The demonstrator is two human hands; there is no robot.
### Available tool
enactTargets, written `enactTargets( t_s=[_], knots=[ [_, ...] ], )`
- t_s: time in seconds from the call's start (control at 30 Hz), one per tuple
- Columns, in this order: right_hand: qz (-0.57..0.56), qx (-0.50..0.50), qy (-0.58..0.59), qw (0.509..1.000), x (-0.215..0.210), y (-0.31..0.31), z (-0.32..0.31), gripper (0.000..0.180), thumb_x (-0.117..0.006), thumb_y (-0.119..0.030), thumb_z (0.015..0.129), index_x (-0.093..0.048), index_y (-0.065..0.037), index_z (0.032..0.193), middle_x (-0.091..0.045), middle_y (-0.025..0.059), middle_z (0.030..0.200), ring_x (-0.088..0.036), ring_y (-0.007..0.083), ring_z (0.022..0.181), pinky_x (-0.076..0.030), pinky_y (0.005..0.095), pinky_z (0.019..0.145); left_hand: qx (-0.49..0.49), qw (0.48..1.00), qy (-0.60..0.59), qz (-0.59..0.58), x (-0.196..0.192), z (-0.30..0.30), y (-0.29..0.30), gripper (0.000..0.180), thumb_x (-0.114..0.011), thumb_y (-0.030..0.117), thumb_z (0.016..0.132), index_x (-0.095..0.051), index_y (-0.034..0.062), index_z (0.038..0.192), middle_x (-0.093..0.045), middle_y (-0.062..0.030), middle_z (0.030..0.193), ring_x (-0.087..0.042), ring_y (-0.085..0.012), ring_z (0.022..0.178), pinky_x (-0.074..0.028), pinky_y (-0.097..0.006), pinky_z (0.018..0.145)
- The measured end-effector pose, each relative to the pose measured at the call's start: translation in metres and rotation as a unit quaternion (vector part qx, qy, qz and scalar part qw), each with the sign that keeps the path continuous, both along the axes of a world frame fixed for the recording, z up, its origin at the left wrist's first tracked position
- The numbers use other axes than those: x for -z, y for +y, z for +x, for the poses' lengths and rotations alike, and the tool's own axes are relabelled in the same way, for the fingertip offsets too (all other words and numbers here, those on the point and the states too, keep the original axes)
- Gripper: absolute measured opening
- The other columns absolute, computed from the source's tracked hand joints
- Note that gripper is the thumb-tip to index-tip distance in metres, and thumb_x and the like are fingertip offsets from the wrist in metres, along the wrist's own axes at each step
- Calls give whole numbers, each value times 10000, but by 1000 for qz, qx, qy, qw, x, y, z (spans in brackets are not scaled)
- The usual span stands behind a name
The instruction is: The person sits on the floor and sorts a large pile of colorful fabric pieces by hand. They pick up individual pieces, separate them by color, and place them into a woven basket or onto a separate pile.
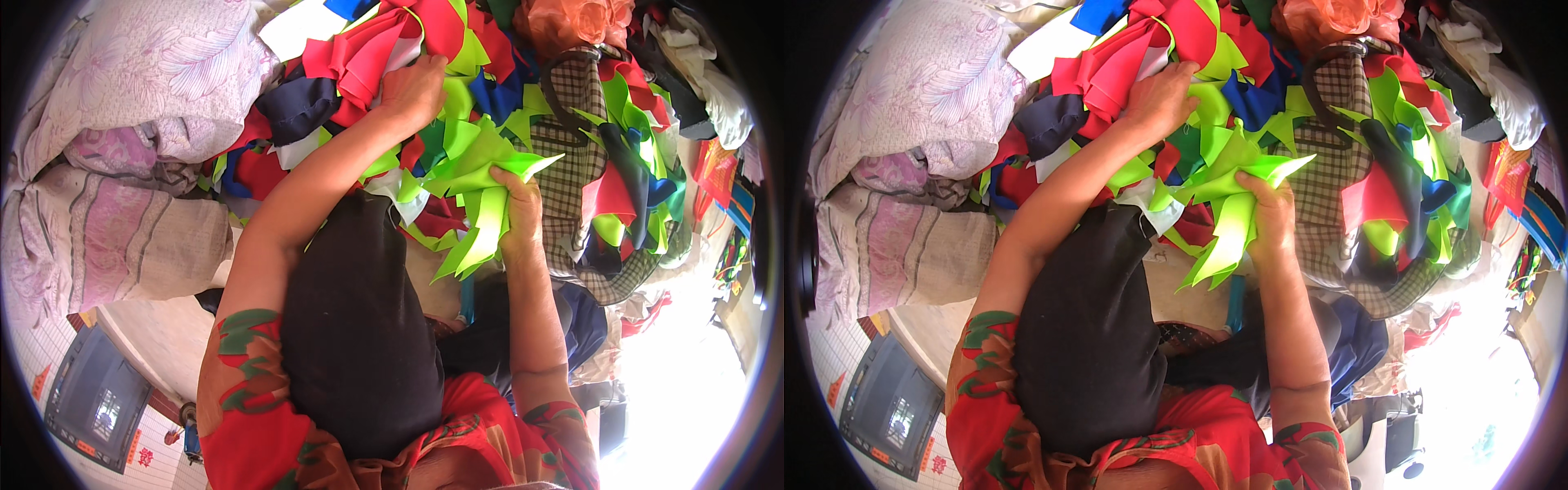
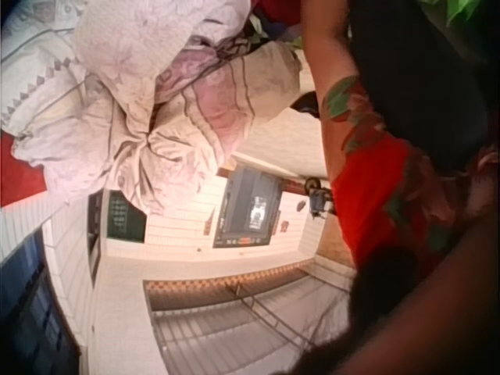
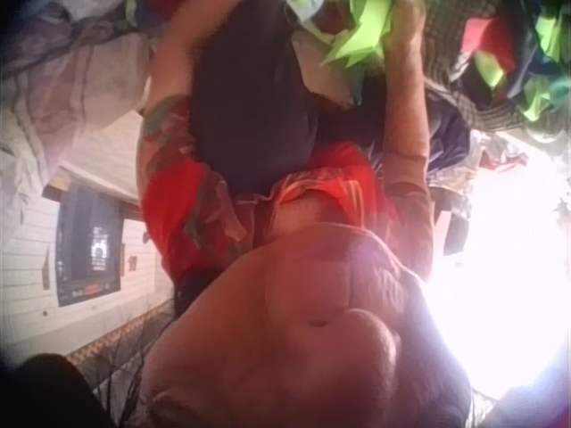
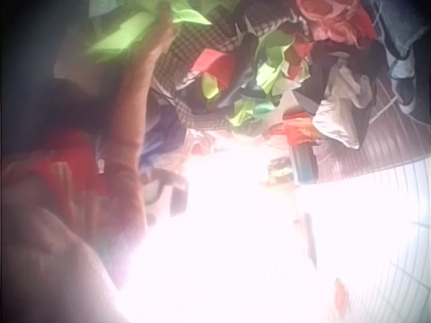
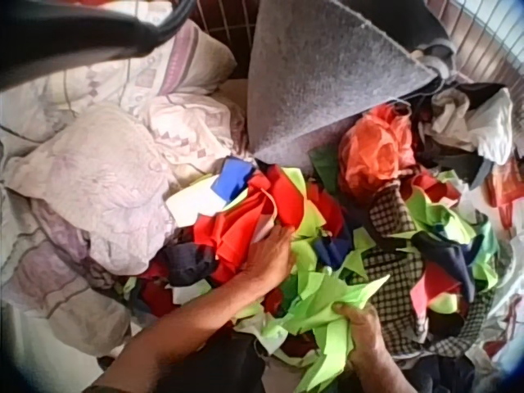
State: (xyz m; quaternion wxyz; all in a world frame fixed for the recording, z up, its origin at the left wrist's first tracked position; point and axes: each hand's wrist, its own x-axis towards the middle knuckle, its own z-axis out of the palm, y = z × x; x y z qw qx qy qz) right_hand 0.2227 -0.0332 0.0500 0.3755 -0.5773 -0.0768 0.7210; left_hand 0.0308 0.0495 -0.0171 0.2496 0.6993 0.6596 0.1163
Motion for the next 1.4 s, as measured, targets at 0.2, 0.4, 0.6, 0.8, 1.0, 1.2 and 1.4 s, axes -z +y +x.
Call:
enactTargets(
  t_s=[0.2,0.4,0.6,0.8,1.0,1.2,1.4],
  knots=[
    [3,17,-6,1000,-3,1,-1,302,-565,7,798,-524,-26,1096,-597,100,984,-612,215,847,-513,318,728,-33,972,-233,-18,-10,-18,-3,190,-710,150,762,-643,21,885,-594,-73,647,-570,-138,588,-445,-289,571],
    [-19,-4,17,1000,-2,0,3,307,-573,-68,838,-522,-13,1136,-608,100,982,-620,214,843,-516,321,738,-50,924,-364,103,-73,-36,-8,190,-712,77,733,-555,-12,790,-574,-45,683,-526,-122,603,-439,-275,578],
    [26,-12,65,997,-1,0,1,373,-600,-230,878,-514,15,1146,-611,107,980,-620,201,845,-512,316,750,14,909,-415,35,-89,-5,-27,123,-661,24,789,-577,40,877,-592,4,738,-550,-46,645,-460,-211,584],
    [59,-30,128,990,-1,-3,-1,660,-749,-392,744,-483,8,1197,-586,92,1062,-591,182,933,-501,309,780,197,924,-328,4,-80,14,-44,255,-627,34,747,-585,73,995,-584,-70,852,-600,-286,777,-488,-360,675],
    [64,-21,107,992,5,-3,0,622,-763,-298,746,-481,10,1207,-590,96,1069,-596,205,944,-500,333,813,214,860,-435,-162,-74,11,-45,333,-615,66,774,-556,37,1100,-622,-90,958,-623,-242,854,-474,-335,787],
    [14,80,100,992,3,0,4,438,-652,-175,797,-500,0,1169,-602,134,1068,-613,260,931,-510,377,834,17,932,-354,-82,-57,-16,-33,168,-612,64,827,-602,18,989,-646,-56,837,-607,-98,710,-487,-251,627],
    [-24,90,52,994,14,-2,20,340,-564,-65,756,-518,27,1080,-586,127,980,-605,235,863,-512,350,758,-17,975,-164,149,-30,-24,-5,246,-669,8,718,-569,76,932,-594,-51,895,-608,-186,656,-492,-294,579]
  ],
)
